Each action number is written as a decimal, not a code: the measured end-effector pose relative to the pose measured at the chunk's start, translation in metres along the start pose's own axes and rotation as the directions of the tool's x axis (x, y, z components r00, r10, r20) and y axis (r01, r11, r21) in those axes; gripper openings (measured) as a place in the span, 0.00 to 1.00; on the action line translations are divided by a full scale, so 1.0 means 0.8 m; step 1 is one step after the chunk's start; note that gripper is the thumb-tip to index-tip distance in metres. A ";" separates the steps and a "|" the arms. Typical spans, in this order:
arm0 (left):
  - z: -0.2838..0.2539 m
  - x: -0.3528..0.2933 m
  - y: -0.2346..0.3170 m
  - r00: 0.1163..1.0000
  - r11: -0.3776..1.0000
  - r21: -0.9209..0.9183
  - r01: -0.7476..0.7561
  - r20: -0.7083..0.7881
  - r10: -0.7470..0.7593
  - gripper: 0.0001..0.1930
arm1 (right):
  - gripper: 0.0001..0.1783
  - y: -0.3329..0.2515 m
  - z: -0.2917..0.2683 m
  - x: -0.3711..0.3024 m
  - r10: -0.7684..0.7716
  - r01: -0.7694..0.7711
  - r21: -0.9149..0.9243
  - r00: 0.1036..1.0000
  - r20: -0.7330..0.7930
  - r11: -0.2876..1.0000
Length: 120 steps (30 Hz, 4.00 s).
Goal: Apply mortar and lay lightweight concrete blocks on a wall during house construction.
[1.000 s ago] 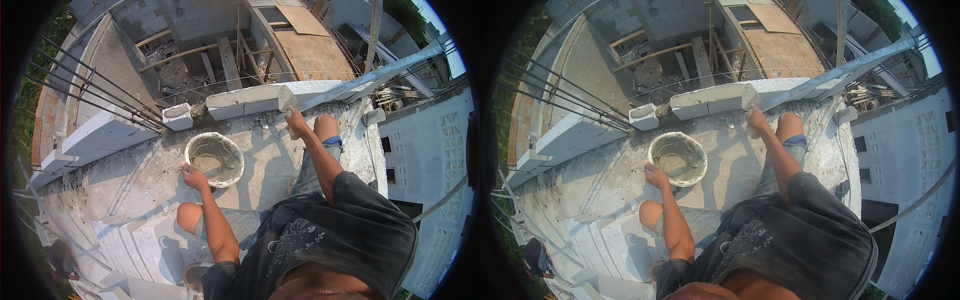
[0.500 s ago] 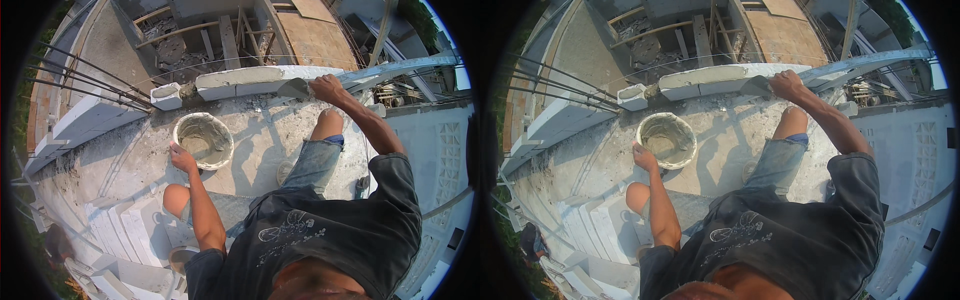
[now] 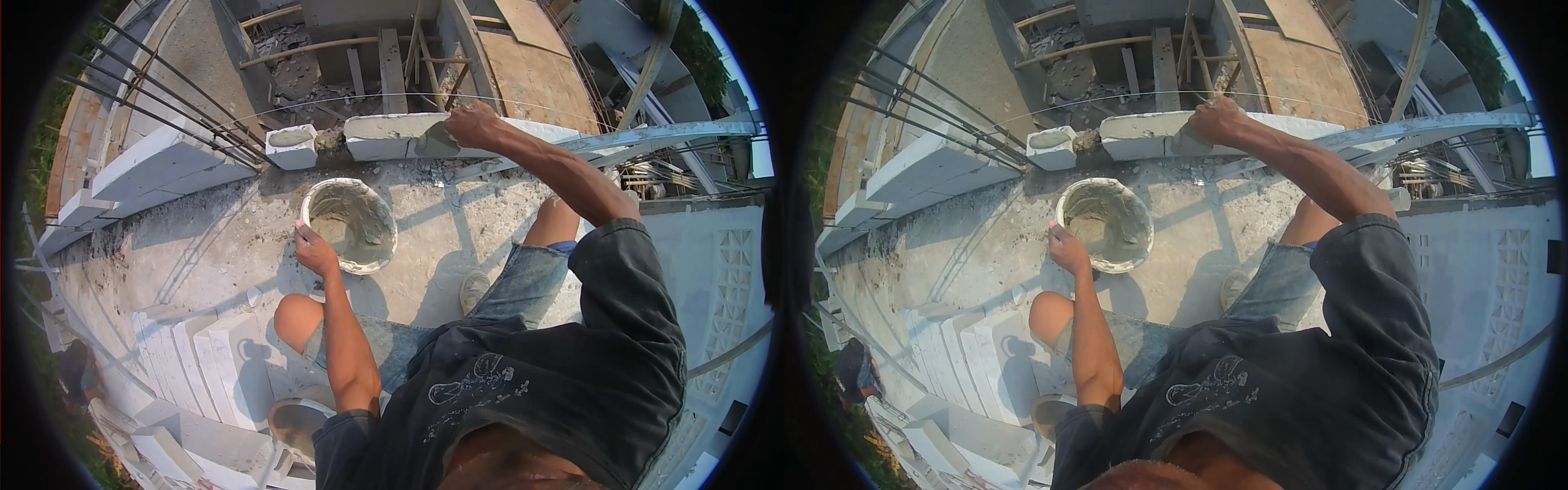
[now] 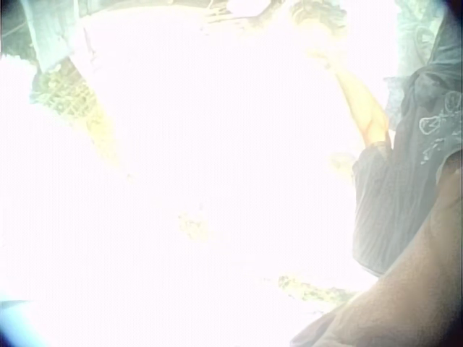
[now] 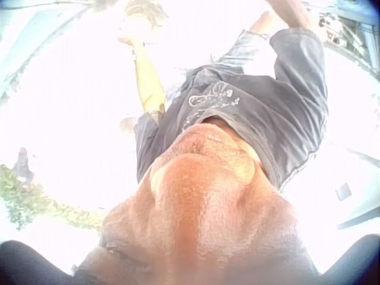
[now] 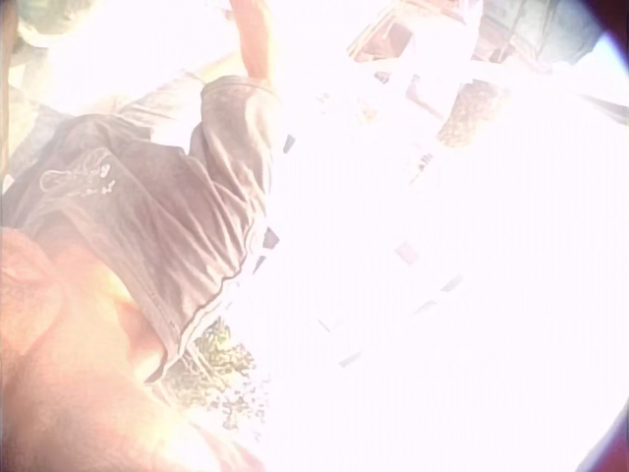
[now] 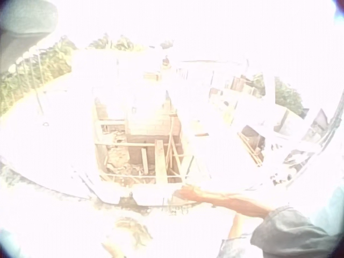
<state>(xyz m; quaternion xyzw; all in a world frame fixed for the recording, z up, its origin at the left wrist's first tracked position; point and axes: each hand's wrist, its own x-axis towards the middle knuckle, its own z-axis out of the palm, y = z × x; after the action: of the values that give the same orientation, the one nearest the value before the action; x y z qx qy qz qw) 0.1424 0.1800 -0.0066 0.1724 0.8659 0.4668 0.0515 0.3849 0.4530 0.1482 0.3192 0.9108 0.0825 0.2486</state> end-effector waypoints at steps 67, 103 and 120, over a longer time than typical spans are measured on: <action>-0.008 0.031 -0.011 0.909 0.978 -0.129 -0.163 0.366 0.199 0.25 | 0.25 -0.320 0.148 -0.107 -0.136 0.086 0.625 0.990 0.033 0.776; 0.009 0.016 -0.002 0.972 0.991 -0.102 -0.086 0.210 0.106 0.25 | 0.28 -0.236 0.187 -0.114 -0.414 -0.331 0.900 0.889 0.196 -0.284; 0.013 0.002 0.007 0.992 0.992 -0.129 0.015 0.125 0.002 0.28 | 0.20 -0.126 0.155 -0.092 0.575 0.472 0.357 0.767 0.284 -0.806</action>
<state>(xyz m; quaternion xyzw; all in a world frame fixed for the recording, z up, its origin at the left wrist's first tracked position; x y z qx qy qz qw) 0.1450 0.1916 -0.0081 0.1948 0.8294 0.5100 0.1182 0.4424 0.3273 0.0396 0.4265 0.2067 -0.6987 -0.5358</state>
